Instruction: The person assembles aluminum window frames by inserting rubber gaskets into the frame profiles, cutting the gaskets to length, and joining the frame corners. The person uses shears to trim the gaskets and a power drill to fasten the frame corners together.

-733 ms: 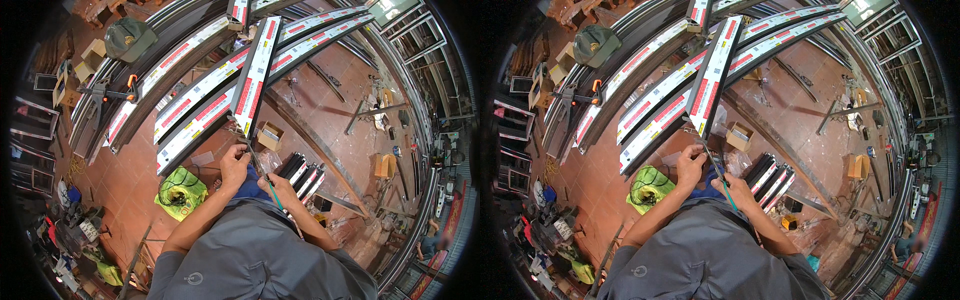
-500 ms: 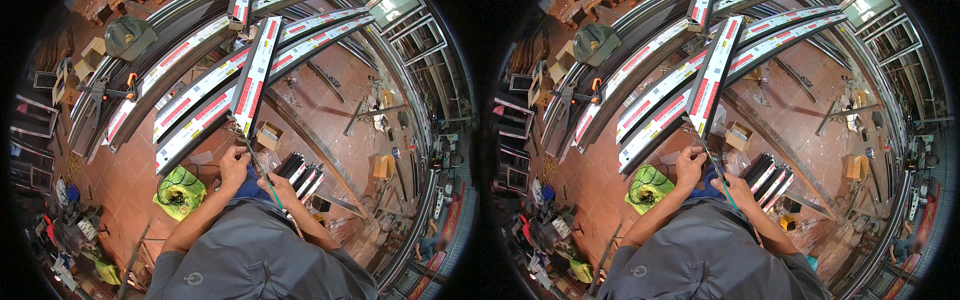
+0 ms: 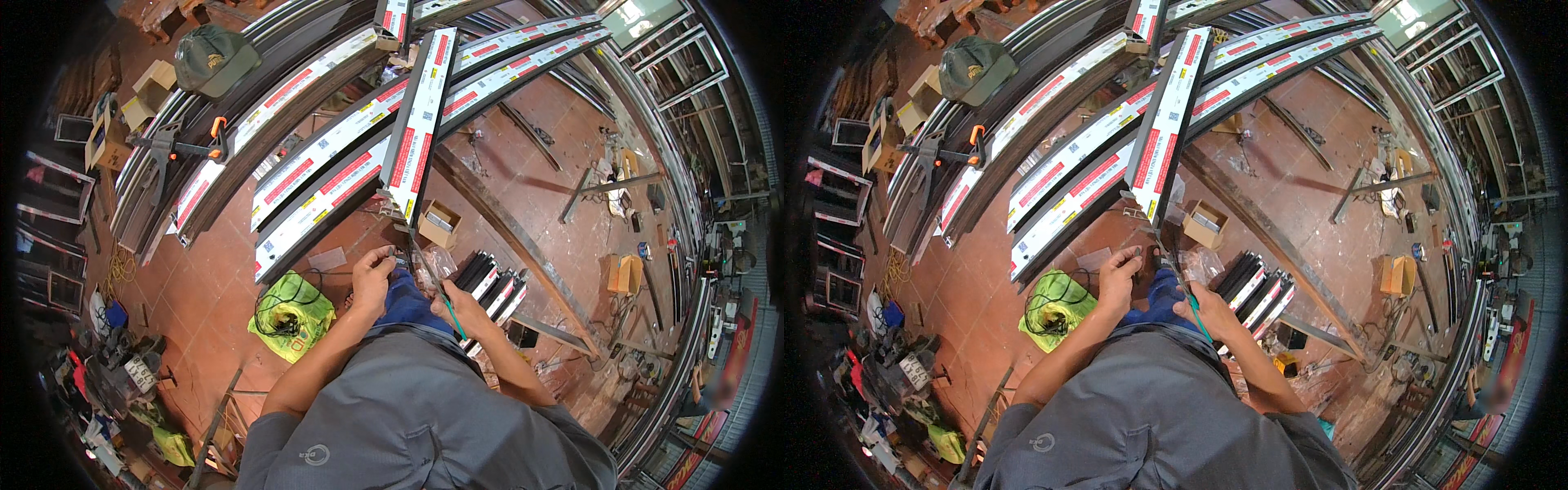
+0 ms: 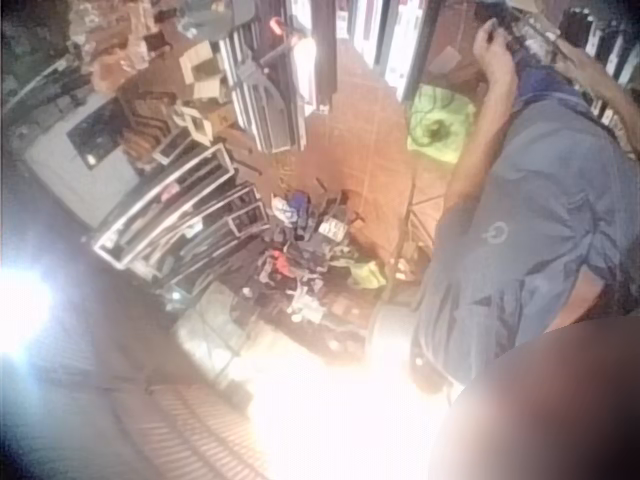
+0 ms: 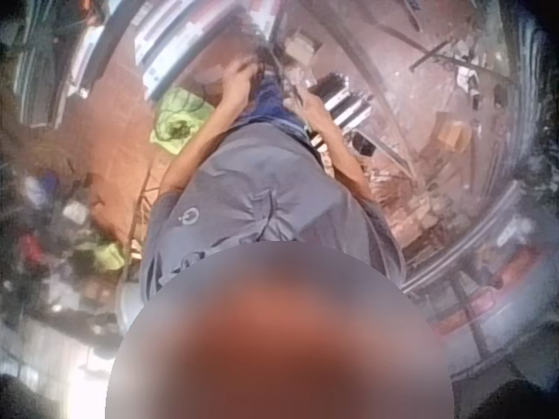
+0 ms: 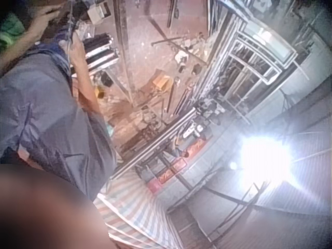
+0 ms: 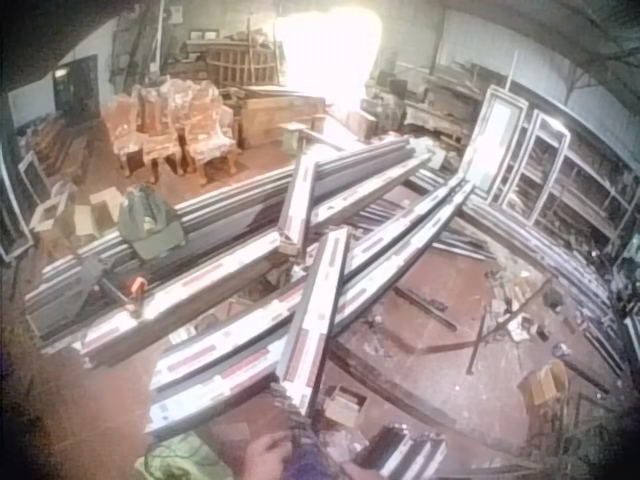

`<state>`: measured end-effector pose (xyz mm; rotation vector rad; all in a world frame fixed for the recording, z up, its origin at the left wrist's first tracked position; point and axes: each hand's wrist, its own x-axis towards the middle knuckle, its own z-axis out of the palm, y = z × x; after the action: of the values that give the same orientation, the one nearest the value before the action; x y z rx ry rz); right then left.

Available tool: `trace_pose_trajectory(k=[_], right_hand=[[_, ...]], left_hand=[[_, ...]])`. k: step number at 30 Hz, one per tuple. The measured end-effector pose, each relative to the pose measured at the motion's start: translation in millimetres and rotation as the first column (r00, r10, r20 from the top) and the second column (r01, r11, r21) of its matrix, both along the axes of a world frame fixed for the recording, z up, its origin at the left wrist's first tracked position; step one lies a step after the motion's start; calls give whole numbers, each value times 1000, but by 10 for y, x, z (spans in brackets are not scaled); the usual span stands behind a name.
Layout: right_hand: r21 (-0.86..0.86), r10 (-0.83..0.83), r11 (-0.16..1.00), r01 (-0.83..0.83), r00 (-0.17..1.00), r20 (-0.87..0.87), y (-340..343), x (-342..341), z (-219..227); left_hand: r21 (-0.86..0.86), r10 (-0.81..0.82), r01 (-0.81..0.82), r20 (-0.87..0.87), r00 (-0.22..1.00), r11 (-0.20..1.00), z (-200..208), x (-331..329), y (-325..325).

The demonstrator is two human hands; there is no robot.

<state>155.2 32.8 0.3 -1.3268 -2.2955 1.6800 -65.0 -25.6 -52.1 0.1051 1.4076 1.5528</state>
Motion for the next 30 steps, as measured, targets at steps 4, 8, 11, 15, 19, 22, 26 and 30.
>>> trace_pose_trajectory(k=[4,8,11,15,19,22,26,30], right_hand=[[-64,116,991,-114,993,28,8,103,-71],[-80,157,984,-156,988,-3,-47,34,23],[113,161,981,-158,987,-16,-196,-242,40],[170,372,922,-348,918,-140,-166,-499,138],[-90,-245,969,228,917,-315,218,-860,238],[-193,-420,905,379,869,-261,639,-1067,-187],[-438,-416,853,283,876,-245,758,-1271,-246],[-635,-438,760,140,832,-340,737,-1232,-382]], left_hand=[[-84,-99,111,133,986,990,68,-79,-137],[-49,-296,309,181,938,950,259,-81,-210],[94,-418,411,73,906,907,337,64,-339],[-45,-146,150,81,986,988,212,-9,-367],[-46,15,-18,-69,998,999,218,-362,-566],[-94,30,-41,-116,993,995,510,-577,-755],[-109,69,-92,-198,978,990,384,-805,-1233],[-203,187,-234,-227,956,951,213,-910,-1648]])
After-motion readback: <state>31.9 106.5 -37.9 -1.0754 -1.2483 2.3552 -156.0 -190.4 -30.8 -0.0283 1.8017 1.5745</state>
